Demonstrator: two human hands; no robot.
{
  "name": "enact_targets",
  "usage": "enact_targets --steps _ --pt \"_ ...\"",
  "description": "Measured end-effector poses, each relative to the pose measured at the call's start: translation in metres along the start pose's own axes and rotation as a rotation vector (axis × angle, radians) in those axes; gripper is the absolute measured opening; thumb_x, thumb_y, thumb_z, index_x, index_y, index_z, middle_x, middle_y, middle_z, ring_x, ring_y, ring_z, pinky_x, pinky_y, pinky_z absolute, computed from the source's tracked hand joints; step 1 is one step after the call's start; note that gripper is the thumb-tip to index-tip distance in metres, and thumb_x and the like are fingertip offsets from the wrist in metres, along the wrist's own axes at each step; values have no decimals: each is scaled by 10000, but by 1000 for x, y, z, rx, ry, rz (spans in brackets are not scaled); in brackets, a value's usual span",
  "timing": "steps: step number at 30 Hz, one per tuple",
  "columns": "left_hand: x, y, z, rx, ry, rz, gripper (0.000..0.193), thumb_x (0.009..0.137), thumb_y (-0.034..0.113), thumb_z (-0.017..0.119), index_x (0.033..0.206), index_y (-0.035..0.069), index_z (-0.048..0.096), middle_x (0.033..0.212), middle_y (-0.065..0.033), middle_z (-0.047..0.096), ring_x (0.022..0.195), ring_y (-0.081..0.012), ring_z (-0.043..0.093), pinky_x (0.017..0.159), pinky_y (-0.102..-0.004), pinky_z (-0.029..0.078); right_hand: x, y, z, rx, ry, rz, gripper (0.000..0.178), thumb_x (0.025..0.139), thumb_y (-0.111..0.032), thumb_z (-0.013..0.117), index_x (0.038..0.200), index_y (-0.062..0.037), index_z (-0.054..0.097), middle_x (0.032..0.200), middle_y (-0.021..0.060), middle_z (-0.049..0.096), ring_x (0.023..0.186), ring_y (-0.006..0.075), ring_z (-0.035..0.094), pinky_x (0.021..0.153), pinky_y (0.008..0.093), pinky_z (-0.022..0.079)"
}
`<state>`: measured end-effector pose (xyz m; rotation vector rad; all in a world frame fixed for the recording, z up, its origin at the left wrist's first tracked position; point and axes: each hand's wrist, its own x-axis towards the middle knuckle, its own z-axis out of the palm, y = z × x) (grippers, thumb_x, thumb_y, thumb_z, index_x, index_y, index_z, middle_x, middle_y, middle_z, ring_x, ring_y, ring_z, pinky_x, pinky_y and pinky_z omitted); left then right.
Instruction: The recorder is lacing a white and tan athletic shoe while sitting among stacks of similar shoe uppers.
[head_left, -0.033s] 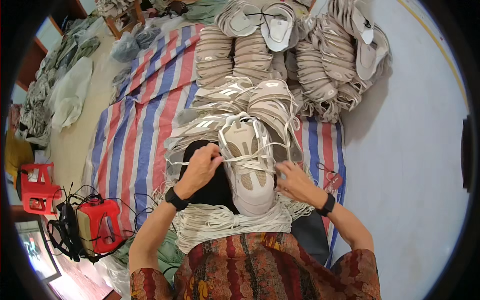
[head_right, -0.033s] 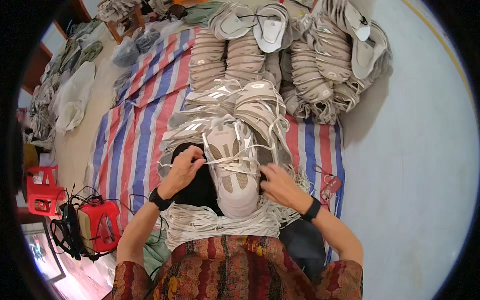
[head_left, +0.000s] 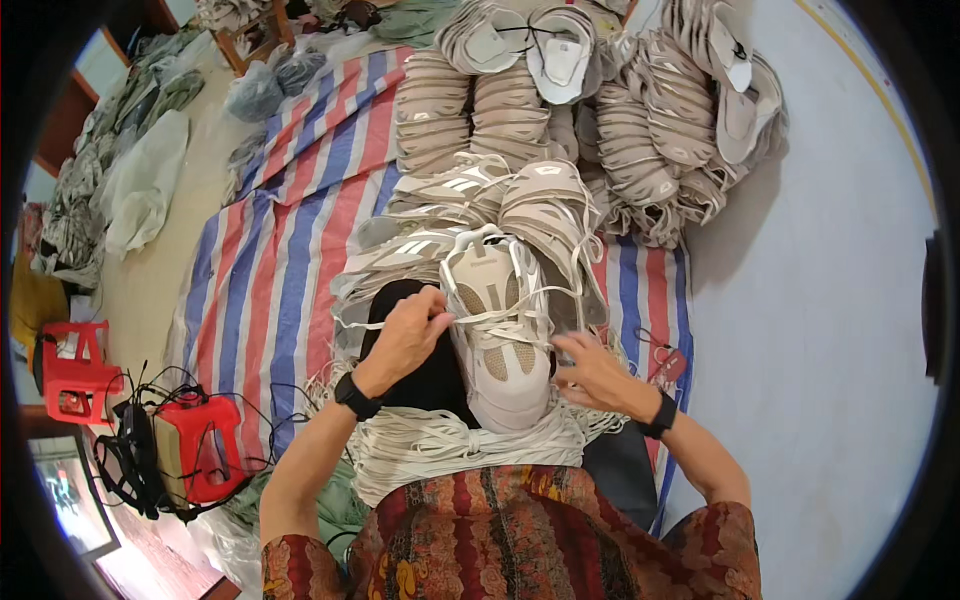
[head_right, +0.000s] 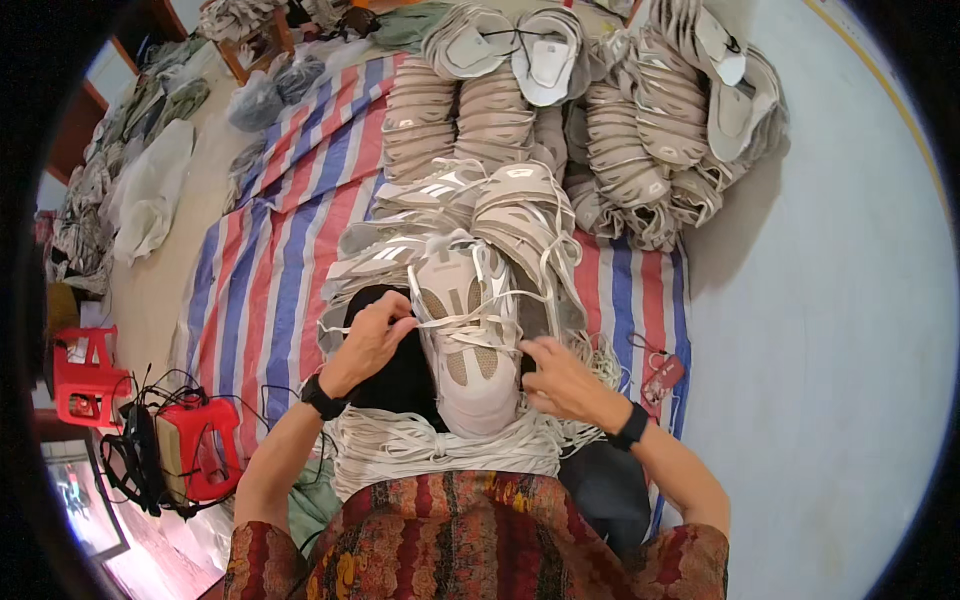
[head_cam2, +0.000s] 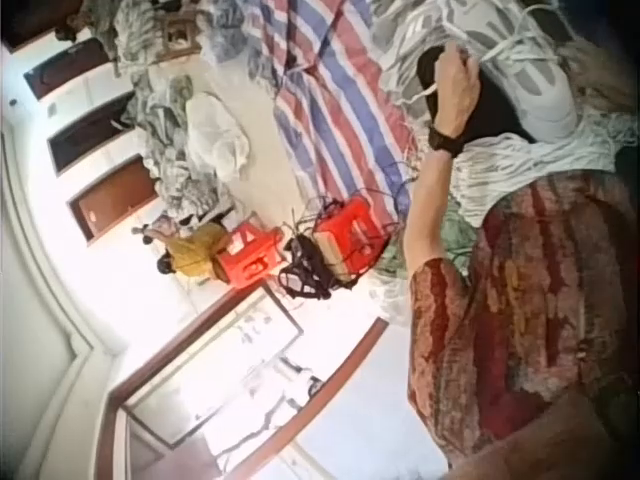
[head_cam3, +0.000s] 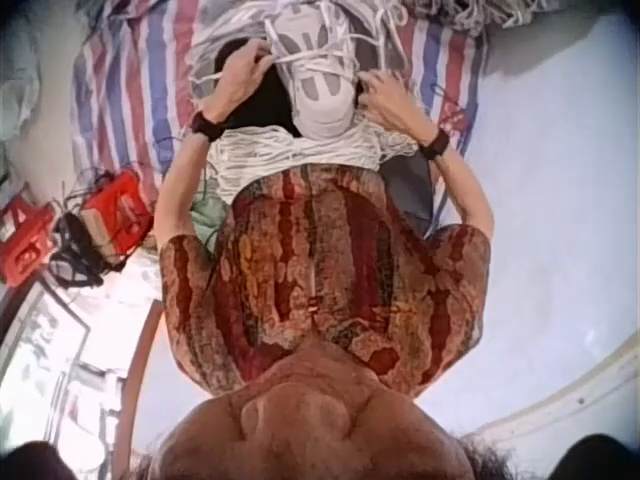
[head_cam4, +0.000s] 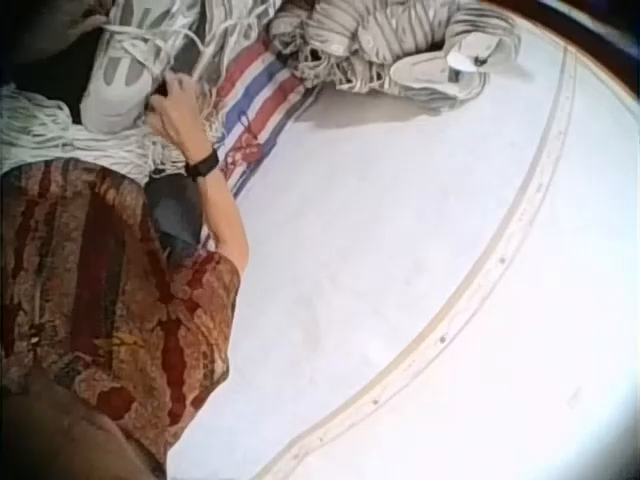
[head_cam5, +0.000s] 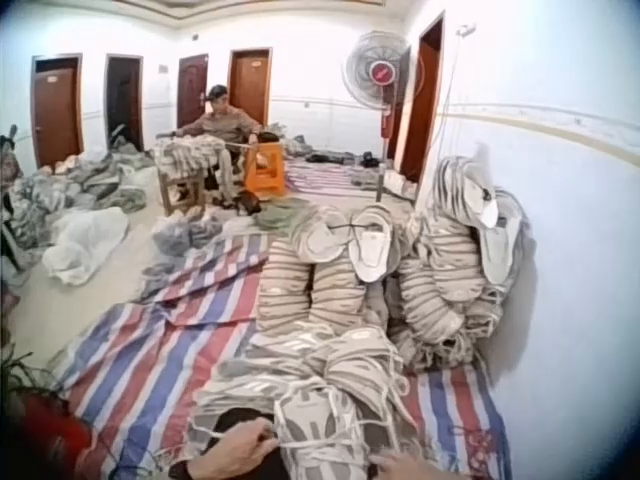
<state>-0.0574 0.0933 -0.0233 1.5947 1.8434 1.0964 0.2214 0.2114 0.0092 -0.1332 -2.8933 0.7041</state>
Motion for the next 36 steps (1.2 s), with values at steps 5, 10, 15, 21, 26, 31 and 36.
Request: enact_targets --steps 5,10,15,21,26,31,36 --pt "4 6 5 -124 -74 -92 167 818 96 603 879 -7 488 672 -107 547 565 -161 487 529 -273 401 4 -2 -14 164 185 240 171 714 -121 643 844 -38 568 989 134 530 879 297 503 753 380 419" --pt "7 10 9 -147 -48 -142 186 817 92 605 846 -16 456 631 -83 515 557 -123 458 521 -260 387 48 -8 17 34 236 153 239 713 -187 671 832 -31 533 869 120 547 799 273 518 705 351 427" --pt "7 12 10 -205 -60 -147 168 815 79 601 849 -5 460 629 -59 526 558 -98 455 512 -235 372 63 2 17 -118 274 75 184 770 -166 632 817 -23 526 752 70 533 665 213 517 620 315 427" --pt "9 -4 13 -455 -24 -227 150 792 35 600 861 57 469 616 13 498 520 -48 424 464 -201 334 86 16 -36 1596 145 768 132 850 -27 485 978 -45 460 597 -32 413 507 56 372 457 196 298" --pt "3 -6 -3 -894 67 -531 188 781 10 589 852 116 451 574 64 403 414 -16 324 334 -166 209 54 33 -27 1698 437 746 278 805 -37 543 1070 -10 465 643 -16 479 482 47 417 505 173 368" --pt "-34 -40 -54 -1013 285 -629 221 768 11 609 844 144 450 546 71 378 398 -20 284 337 -175 211 64 22 -25 1357 311 776 224 784 -50 552 999 1 510 684 9 552 551 49 486 564 180 400" --pt "-85 -107 -128 -1101 718 -631 211 784 47 627 814 167 457 530 76 360 402 -18 295 328 -184 200 69 26 -2 872 181 503 149 747 -37 573 896 -33 572 869 32 581 731 97 528 663 220 416"
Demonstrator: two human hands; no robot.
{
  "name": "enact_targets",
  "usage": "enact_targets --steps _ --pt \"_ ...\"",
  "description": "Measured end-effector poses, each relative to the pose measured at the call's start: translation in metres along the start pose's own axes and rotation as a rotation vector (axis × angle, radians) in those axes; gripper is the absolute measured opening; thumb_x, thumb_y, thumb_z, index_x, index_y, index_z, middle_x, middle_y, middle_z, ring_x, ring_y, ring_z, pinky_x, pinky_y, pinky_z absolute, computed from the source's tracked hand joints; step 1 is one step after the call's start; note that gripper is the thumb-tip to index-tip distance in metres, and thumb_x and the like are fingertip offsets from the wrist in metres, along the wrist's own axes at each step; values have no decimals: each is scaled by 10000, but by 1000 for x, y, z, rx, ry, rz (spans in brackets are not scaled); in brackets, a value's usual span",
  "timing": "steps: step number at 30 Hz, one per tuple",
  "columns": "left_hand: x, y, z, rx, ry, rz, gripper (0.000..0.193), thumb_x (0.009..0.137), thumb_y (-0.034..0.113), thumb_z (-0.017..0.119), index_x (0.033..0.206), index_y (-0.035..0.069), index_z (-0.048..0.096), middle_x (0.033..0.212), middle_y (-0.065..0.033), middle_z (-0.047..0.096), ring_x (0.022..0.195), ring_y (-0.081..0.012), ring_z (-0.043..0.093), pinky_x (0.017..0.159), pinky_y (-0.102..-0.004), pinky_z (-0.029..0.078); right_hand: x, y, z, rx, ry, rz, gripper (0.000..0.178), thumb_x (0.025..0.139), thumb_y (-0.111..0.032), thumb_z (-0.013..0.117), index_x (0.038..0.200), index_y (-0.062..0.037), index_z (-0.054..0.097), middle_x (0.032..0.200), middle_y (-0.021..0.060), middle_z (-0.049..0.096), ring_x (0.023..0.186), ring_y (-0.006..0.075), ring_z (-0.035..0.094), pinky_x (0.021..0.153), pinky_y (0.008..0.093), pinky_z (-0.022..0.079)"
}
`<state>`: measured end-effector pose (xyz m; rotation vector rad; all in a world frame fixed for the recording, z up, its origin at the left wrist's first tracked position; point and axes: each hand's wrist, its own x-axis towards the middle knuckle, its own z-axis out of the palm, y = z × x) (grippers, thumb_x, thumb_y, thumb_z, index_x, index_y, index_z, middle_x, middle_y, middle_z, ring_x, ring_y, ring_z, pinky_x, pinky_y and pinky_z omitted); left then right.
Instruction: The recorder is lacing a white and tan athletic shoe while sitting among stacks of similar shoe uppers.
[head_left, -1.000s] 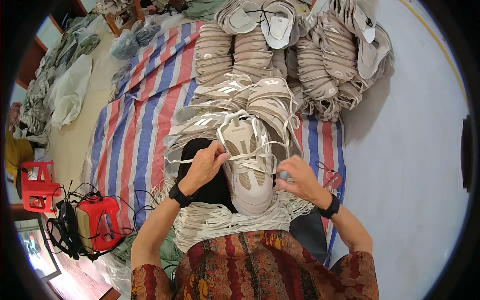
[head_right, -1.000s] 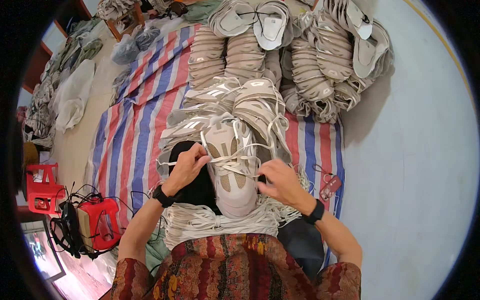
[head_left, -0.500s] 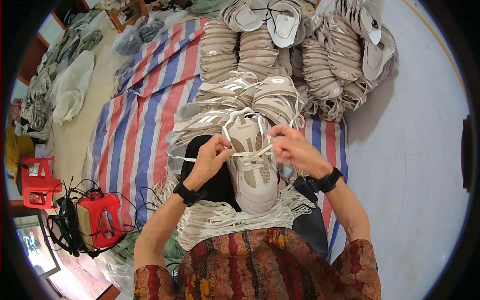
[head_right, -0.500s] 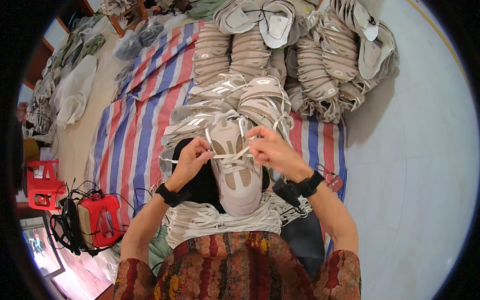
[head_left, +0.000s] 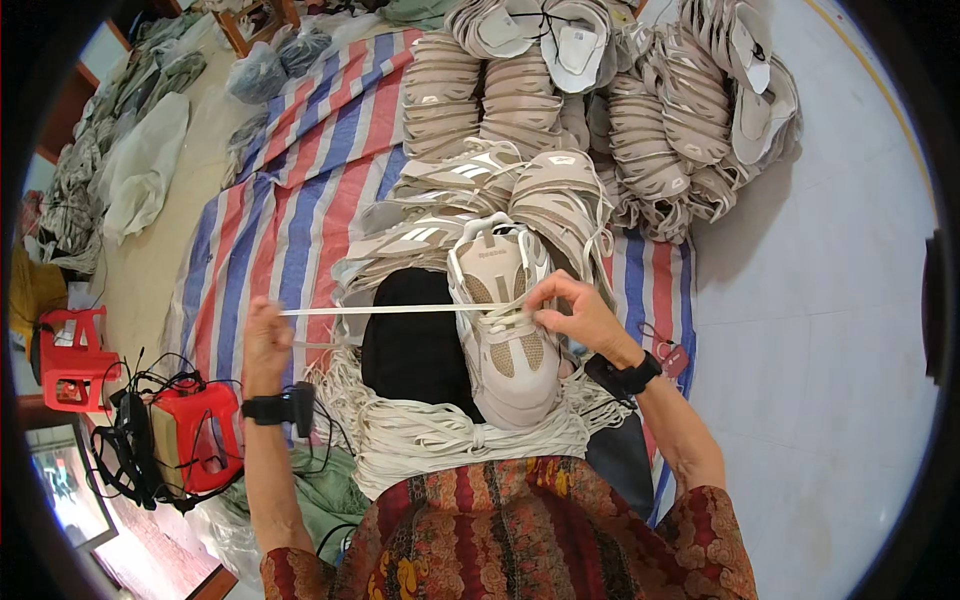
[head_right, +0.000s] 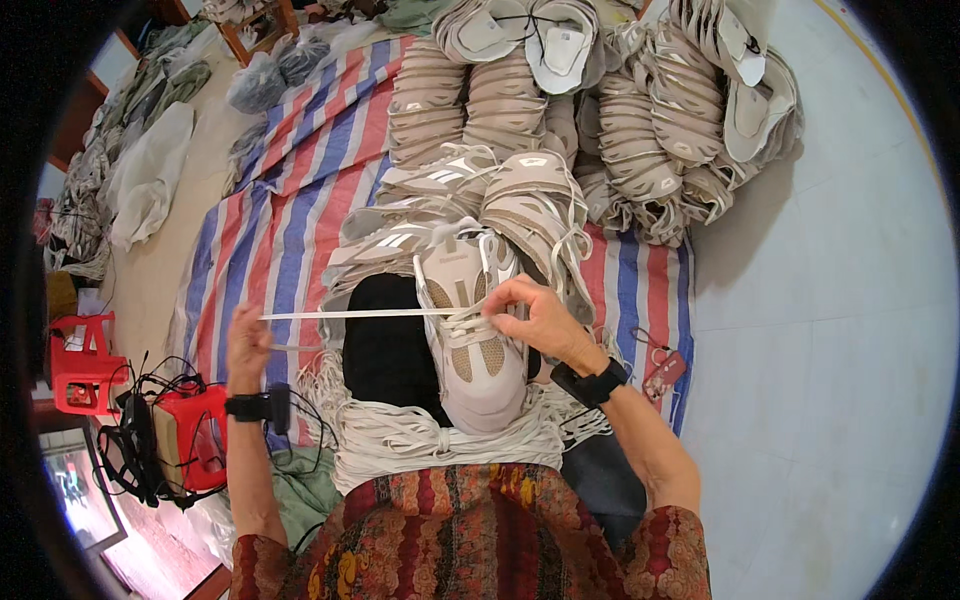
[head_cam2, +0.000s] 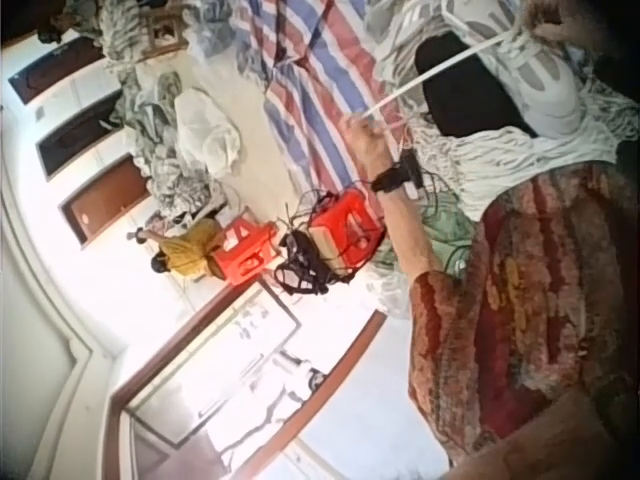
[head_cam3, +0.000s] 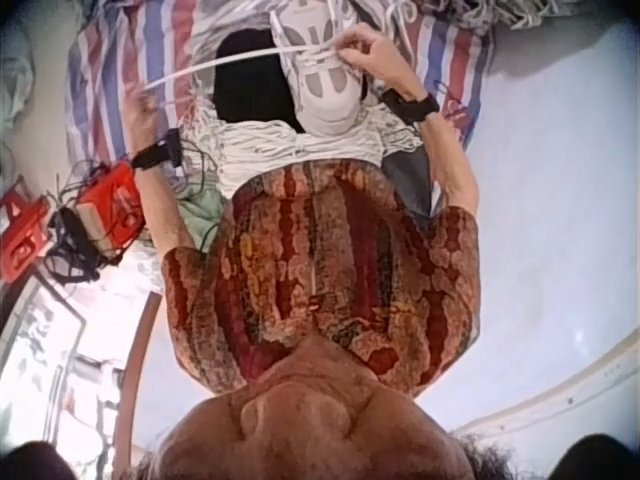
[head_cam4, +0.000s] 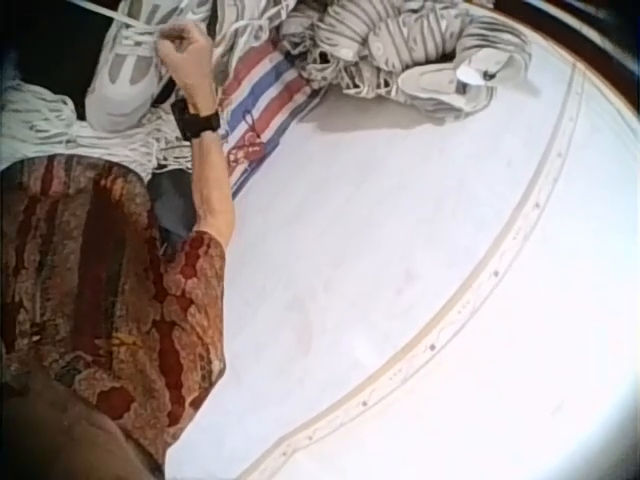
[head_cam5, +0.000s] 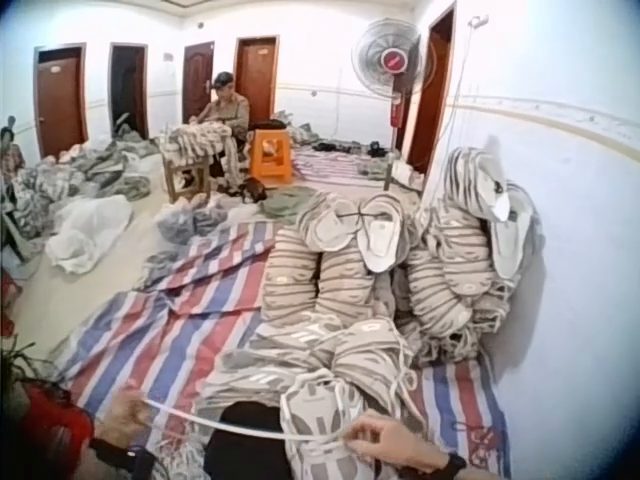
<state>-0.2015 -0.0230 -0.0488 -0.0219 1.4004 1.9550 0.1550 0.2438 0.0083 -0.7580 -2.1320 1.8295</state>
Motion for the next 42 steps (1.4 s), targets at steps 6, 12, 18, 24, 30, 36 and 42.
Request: enact_targets --steps 6,12,18,24,30,36,42 --pt "-7 -1 -20 516 -150 101 195 775 51 640 889 126 501 593 33 464 435 -56 387 368 -221 275 1 -10 1 -502 197 -380 220 711 -57 612 929 -39 593 946 75 527 870 218 498 782 303 411" --pt "-44 -39 122 1169 -524 840 286 748 82 634 1011 20 540 877 -128 581 892 -301 531 813 -348 407 17 -15 14 -920 68 -651 146 728 -80 615 859 -47 560 912 83 500 855 257 488 745 356 410" --pt "-49 -76 167 1467 -791 724 239 822 210 548 689 15 579 712 -105 575 801 -279 515 713 -359 392 16 -17 6 -623 -86 -366 87 777 -87 607 800 -22 553 738 87 529 671 230 523 620 302 425" --pt "-45 -57 169 1073 -815 223 258 849 187 532 666 5 538 580 -82 506 512 -157 458 517 -294 368 31 -14 -15 -373 -162 -162 150 799 -132 583 795 17 562 582 83 502 525 115 435 518 270 386" --pt "-27 4 51 1220 -678 4 210 851 198 565 806 0 619 589 -38 516 602 -98 518 554 -279 412 6 -33 -96 -512 -169 -97 170 803 -157 573 801 13 582 603 90 520 534 138 454 525 269 394" --pt "-67 93 -126 1467 -258 138 125 742 115 636 738 -8 655 558 -48 578 516 -96 520 483 -247 400 -76 -42 -226 -754 77 20 125 769 -133 603 745 -11 613 571 77 553 504 152 501 499 284 402" --pt "-141 142 -242 1426 312 430 95 719 47 597 693 -38 629 526 -68 556 495 -125 524 474 -267 397 -174 -27 -307 -1117 607 2 97 720 -78 620 746 15 624 625 135 583 526 240 545 525 309 428"
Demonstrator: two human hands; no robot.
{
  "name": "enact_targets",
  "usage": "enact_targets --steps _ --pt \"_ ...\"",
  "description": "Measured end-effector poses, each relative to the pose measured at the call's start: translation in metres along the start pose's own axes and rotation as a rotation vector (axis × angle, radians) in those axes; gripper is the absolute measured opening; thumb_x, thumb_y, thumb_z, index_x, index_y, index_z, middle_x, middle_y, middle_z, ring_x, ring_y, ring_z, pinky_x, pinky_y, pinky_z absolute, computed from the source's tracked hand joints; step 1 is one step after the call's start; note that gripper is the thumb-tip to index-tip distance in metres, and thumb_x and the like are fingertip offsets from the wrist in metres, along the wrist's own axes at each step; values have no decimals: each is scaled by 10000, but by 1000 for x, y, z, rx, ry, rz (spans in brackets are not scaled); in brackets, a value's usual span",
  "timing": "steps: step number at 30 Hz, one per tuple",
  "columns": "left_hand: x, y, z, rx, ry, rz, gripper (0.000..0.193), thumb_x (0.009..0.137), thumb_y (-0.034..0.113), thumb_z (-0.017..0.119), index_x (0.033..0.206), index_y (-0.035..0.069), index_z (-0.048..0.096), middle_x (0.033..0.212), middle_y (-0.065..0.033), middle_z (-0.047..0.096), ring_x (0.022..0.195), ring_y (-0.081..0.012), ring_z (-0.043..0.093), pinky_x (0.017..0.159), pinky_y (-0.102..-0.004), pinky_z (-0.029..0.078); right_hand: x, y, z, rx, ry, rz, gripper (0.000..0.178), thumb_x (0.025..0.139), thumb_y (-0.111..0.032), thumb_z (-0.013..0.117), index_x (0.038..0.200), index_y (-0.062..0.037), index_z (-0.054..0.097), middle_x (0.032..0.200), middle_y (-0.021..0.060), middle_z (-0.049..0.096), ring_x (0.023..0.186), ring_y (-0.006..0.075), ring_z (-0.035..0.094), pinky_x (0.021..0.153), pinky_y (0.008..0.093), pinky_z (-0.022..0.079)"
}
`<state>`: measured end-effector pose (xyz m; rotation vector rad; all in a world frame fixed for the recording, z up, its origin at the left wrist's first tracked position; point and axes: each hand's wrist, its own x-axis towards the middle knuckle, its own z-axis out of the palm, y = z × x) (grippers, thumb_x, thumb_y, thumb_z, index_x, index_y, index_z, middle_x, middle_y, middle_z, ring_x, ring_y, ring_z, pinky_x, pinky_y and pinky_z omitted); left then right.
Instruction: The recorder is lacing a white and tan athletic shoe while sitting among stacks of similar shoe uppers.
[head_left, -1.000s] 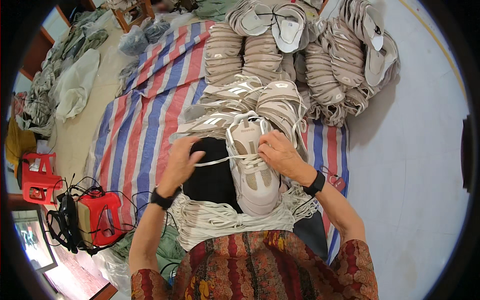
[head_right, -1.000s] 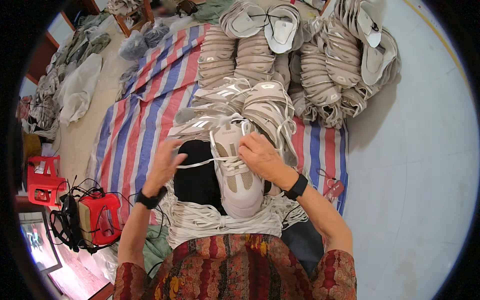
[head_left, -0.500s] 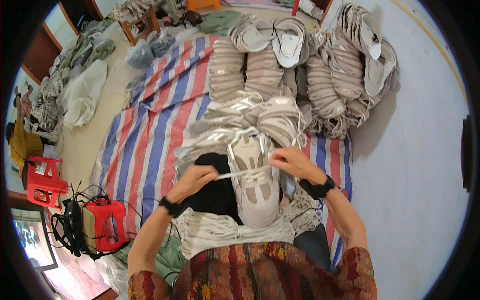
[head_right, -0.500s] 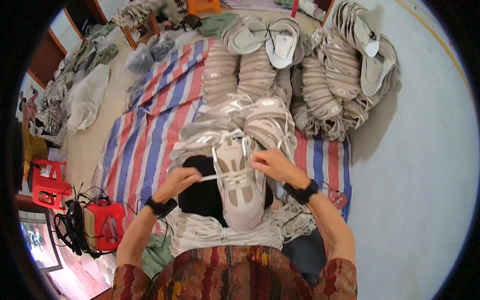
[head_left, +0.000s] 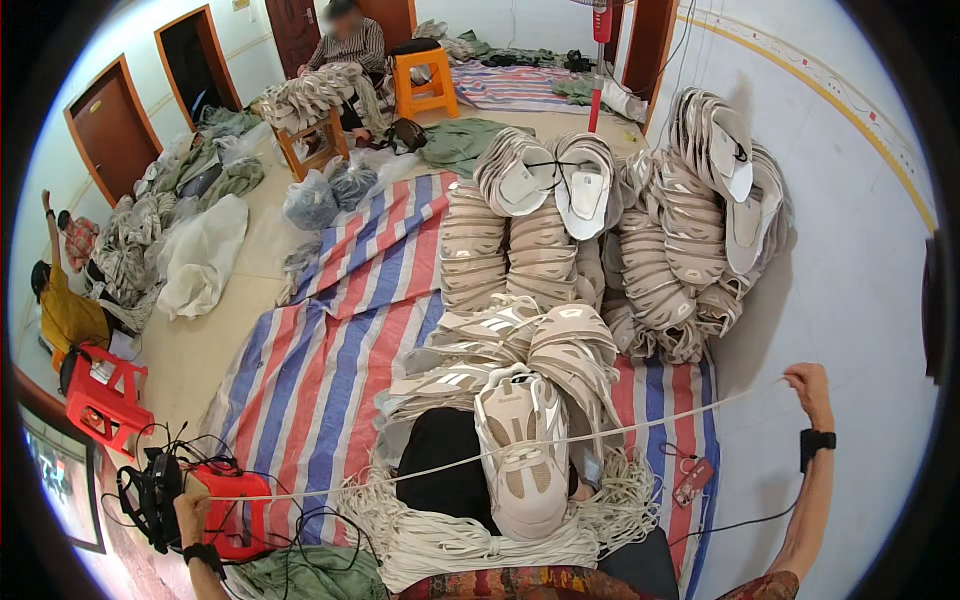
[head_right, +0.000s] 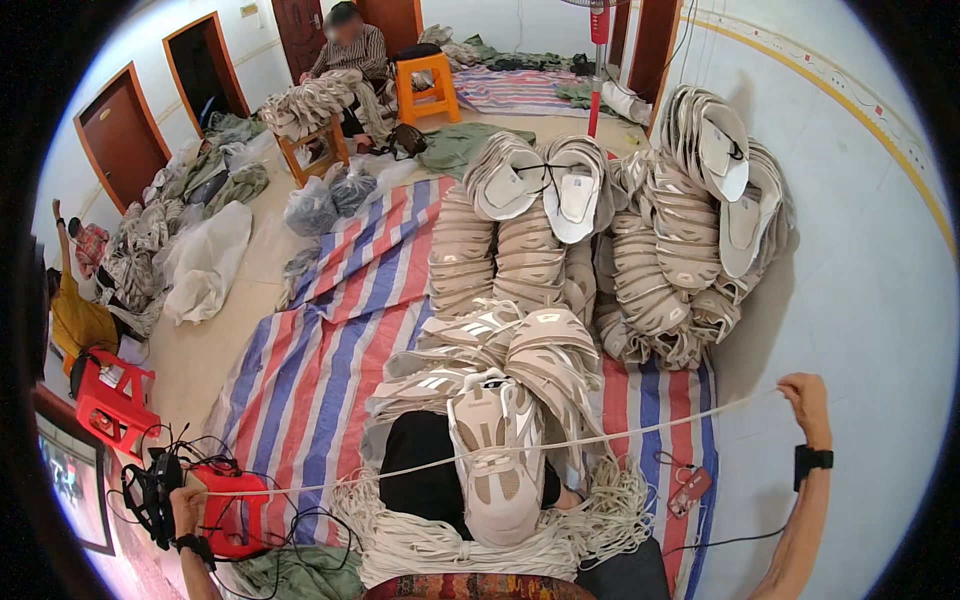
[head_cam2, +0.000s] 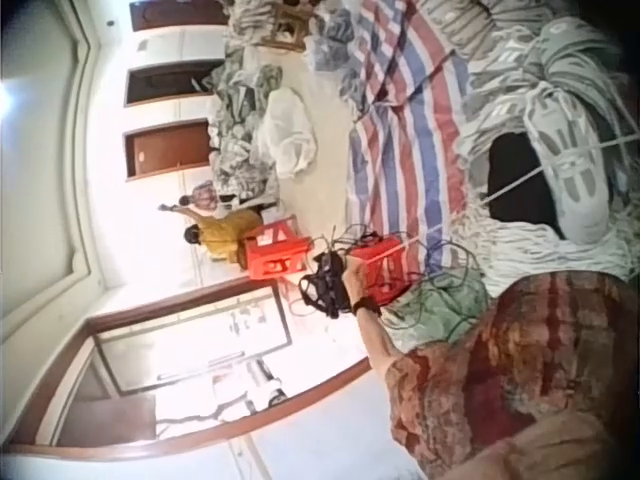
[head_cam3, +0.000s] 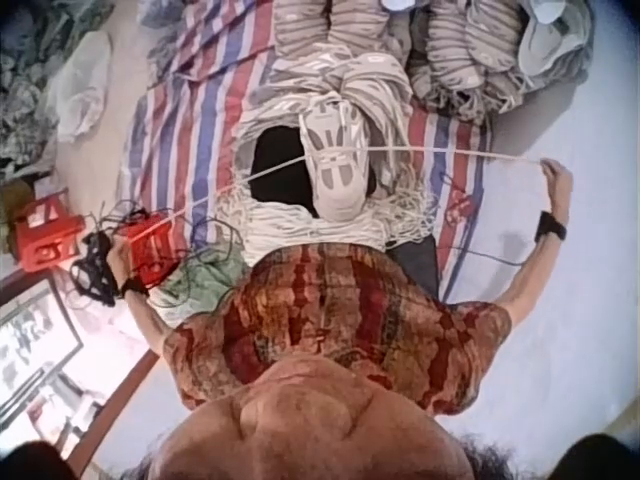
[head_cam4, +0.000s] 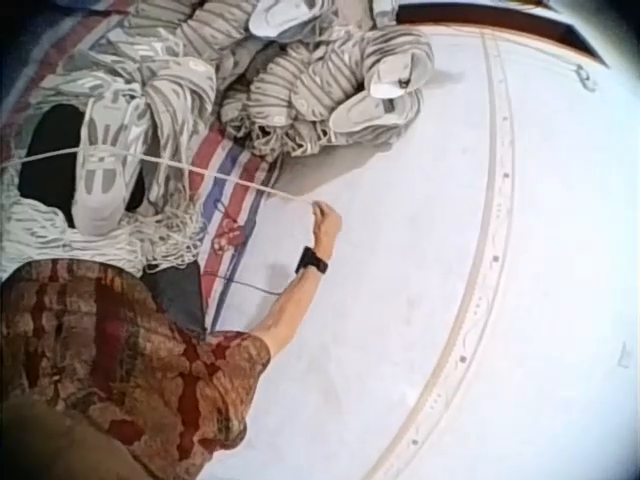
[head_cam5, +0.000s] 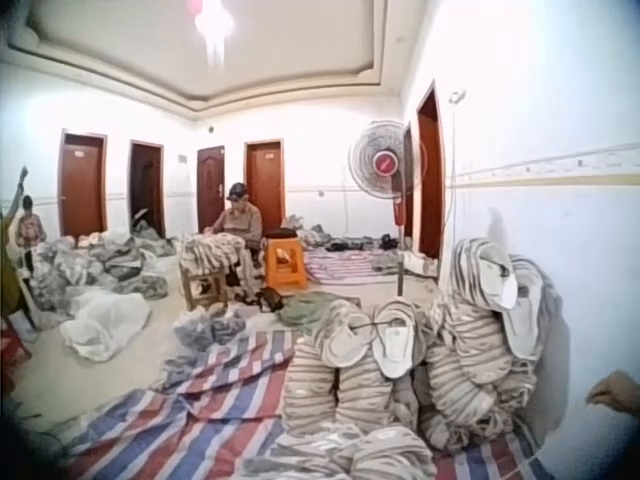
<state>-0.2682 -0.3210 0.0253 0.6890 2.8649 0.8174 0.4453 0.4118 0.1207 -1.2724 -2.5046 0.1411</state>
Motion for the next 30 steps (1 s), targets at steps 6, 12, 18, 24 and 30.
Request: enact_targets --steps 6,12,18,24,30 --pt "-20 -29 -47 191 362 -171 153 844 67 507 901 -35 606 767 -127 606 687 -195 572 602 -288 422 -75 117 -39 -342 301 68 114 766 -81 589 836 3 624 757 158 614 660 291 569 635 356 456" --pt "-44 -70 -79 464 762 -180 272 901 192 460 1056 15 595 988 -141 609 887 -273 566 790 -336 434 -114 78 -51 -680 472 364 215 892 -144 475 994 9 588 879 112 609 828 275 562 755 343 436" --pt "16 -3 25 -640 556 150 439 852 201 508 1200 -60 453 1054 -131 554 943 -239 562 805 -329 478 -131 4 38 1021 838 533 188 901 -137 444 945 -7 574 874 67 573 785 154 534 729 299 435" --pt "37 221 145 -977 -43 -10 501 837 204 560 1245 -39 400 953 -85 554 710 -149 586 649 -273 493 -58 -237 113 1166 -61 279 249 841 -94 507 1078 -16 519 784 59 623 603 76 548 535 207 462" --pt "9 388 232 -1079 -782 8 273 882 170 513 1069 -29 514 889 -96 593 678 -130 596 555 -236 482 -22 -293 175 978 -528 179 150 811 -94 514 864 11 607 674 56 634 540 84 560 505 217 438"
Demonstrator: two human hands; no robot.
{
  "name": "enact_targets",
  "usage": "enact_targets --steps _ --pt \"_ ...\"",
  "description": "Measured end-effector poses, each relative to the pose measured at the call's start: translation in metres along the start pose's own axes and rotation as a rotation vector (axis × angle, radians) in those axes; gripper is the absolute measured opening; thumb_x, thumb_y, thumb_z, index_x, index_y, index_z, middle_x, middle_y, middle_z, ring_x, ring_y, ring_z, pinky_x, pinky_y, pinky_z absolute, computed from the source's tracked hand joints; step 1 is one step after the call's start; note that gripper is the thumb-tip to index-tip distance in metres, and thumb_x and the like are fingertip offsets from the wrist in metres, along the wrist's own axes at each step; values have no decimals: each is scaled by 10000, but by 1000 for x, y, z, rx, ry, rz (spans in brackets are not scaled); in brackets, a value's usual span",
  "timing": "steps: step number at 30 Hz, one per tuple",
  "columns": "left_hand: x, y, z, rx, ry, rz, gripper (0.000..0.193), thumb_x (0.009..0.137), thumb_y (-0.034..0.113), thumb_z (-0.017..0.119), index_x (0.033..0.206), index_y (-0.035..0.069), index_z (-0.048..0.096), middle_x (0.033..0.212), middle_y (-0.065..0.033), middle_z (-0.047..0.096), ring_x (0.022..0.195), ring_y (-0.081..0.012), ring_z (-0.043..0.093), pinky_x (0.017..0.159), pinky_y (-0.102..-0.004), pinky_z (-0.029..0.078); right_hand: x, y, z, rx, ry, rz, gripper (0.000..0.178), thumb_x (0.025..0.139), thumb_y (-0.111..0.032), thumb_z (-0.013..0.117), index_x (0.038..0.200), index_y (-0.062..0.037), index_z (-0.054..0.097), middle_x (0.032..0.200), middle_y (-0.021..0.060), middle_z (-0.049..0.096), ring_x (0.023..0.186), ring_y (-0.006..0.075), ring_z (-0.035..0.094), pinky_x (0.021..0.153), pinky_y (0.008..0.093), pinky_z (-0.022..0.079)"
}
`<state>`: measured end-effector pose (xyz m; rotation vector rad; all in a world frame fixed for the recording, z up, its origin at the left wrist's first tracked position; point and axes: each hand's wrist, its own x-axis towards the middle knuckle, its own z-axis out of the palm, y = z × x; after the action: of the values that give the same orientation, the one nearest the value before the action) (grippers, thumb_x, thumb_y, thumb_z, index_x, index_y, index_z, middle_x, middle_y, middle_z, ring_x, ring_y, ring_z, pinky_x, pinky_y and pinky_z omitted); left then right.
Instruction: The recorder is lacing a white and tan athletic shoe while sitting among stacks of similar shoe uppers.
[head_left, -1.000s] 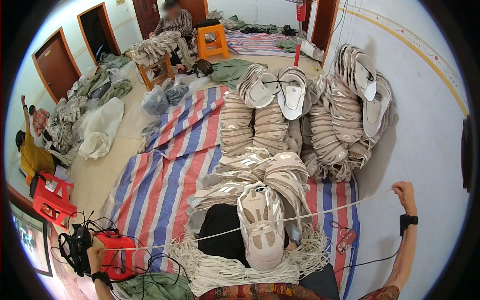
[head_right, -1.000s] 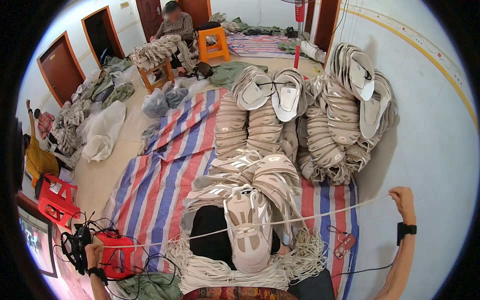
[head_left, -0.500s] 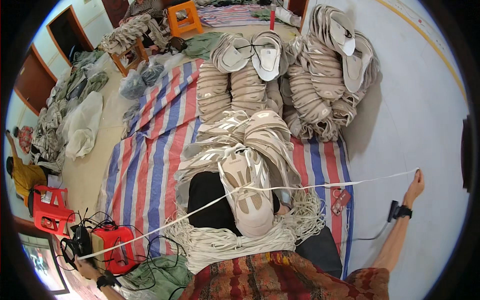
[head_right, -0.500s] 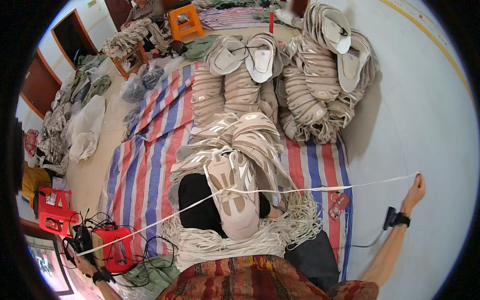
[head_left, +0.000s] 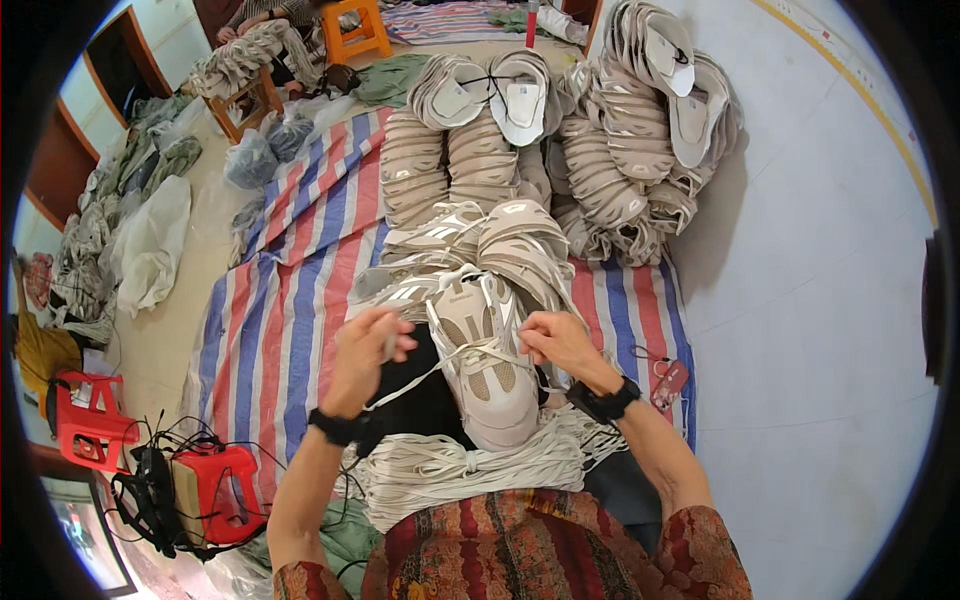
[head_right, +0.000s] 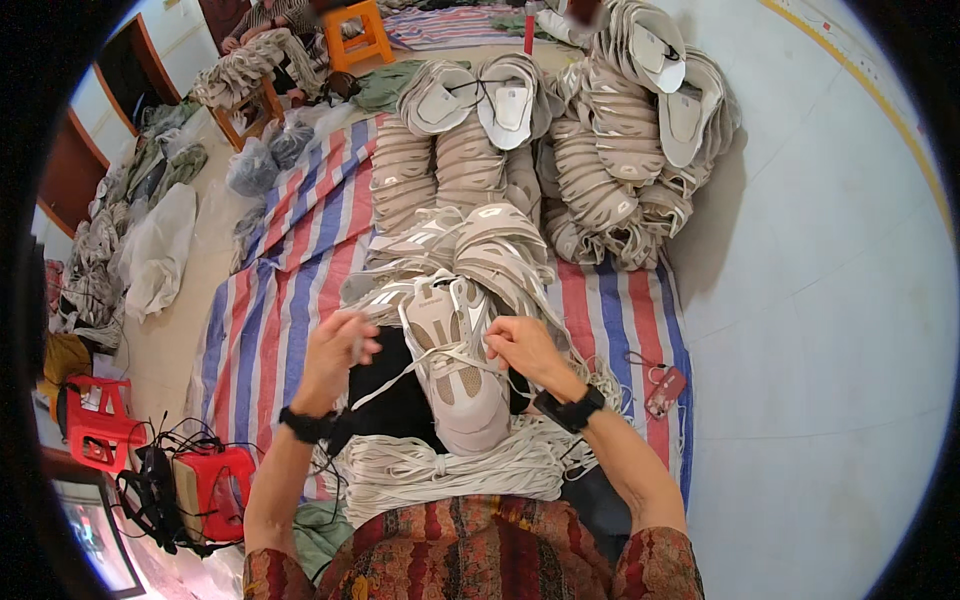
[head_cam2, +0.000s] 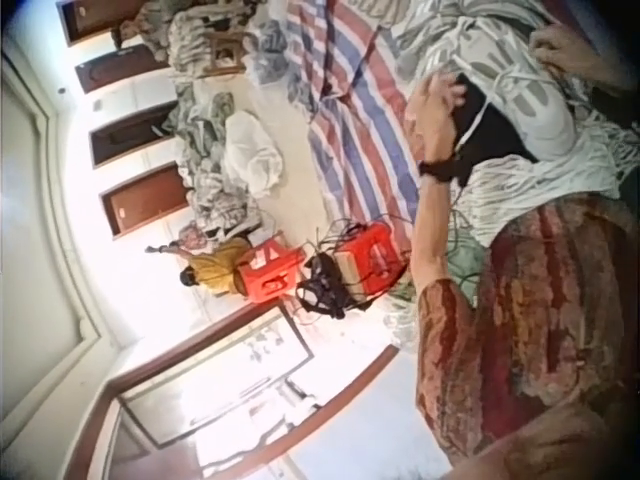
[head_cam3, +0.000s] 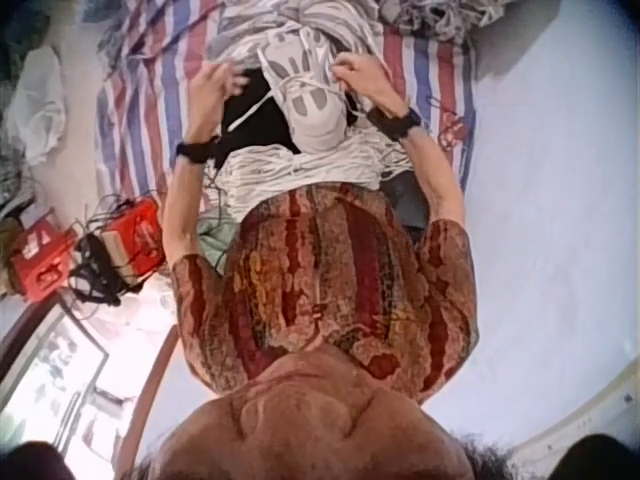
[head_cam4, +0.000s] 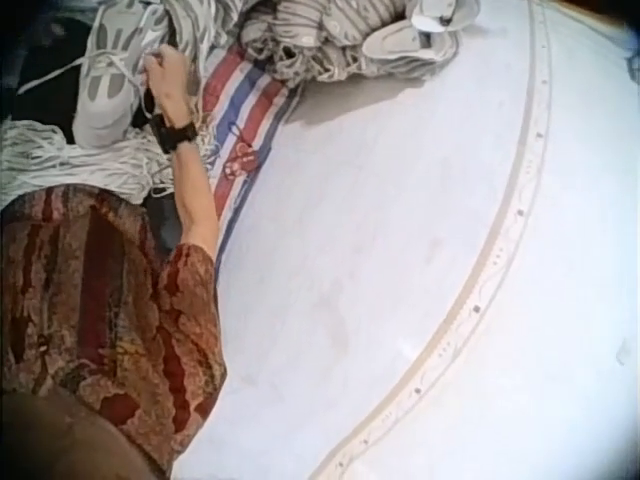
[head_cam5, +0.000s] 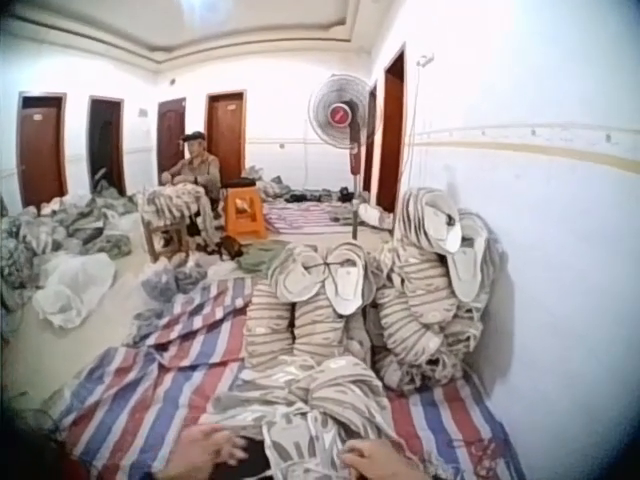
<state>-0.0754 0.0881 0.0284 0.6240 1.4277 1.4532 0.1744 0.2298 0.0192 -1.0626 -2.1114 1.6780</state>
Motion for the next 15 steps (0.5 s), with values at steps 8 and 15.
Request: enact_targets --steps 8,15 --pt "40 -27 70 89 -262 -145 170 896 132 476 946 -11 553 884 -88 595 788 -155 614 602 -260 524 34 21 9 -180 -74 -74 174 745 -149 566 744 12 633 633 80 625 539 148 568 532 287 442" --pt "38 -30 82 170 -254 -178 160 905 120 461 926 3 568 888 -70 599 799 -141 612 609 -252 525 48 10 -1 -367 -154 -108 176 685 -159 572 719 0 640 594 133 584 543 203 563 545 341 439"
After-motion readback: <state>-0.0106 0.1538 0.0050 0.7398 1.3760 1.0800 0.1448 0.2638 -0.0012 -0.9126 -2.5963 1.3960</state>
